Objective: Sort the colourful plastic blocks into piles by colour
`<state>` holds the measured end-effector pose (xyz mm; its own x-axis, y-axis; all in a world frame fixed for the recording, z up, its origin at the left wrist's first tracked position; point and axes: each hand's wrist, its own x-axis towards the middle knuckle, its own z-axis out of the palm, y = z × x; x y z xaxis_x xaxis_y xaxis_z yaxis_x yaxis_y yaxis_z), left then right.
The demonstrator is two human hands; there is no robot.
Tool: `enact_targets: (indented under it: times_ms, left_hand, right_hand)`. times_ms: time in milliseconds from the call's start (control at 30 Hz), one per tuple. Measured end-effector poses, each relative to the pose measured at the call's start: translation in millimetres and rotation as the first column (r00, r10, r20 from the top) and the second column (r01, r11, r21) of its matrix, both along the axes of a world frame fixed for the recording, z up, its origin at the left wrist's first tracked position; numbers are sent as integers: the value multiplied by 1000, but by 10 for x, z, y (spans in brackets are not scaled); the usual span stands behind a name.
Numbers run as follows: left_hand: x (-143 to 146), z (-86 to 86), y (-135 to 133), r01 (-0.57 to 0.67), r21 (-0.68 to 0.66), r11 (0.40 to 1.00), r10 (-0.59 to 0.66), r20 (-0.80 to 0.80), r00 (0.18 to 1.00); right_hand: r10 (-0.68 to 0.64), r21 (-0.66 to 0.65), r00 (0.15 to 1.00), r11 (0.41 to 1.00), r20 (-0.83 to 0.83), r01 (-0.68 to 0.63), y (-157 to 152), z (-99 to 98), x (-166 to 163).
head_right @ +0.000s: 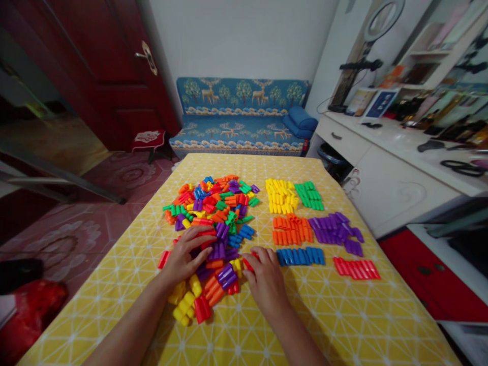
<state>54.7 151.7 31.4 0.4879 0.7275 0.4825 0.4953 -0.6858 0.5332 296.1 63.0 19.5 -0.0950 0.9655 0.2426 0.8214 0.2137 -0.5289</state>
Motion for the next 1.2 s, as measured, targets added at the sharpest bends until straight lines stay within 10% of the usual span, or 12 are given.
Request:
enact_targets:
  times_ms: [267, 533, 733, 867, 1100, 1200]
  left_hand:
    - [-16, -55, 37, 11, 19, 1000, -11, 8, 1000]
    - [-16, -72, 70, 25, 53, 998, -25, 4, 1000]
    - [-22, -67, 65, 15, 51, 999, -14, -13, 1000]
    - [-23, -70, 65, 16, 42, 999, -15, -15, 1000]
    - [-15, -47, 43, 18, 28, 999, -19, 37, 999]
    - [0, -34, 28, 3, 11, 1000, -4, 59, 998]
  right_hand:
    - [-176, 14, 978, 984, -114, 179, -291, 94, 644]
    - [-766, 201, 642, 626, -21, 753, -869, 22, 2037]
    - [-641, 163, 762, 765, 95, 623, -1097, -258, 2267]
    - [-650, 247, 759, 735, -9, 632, -1013, -341, 2292]
    - [-653, 454, 757, 665, -31, 592, -742, -86, 1956]
    - [-506, 388, 852, 764, -134, 515, -476, 49, 1456]
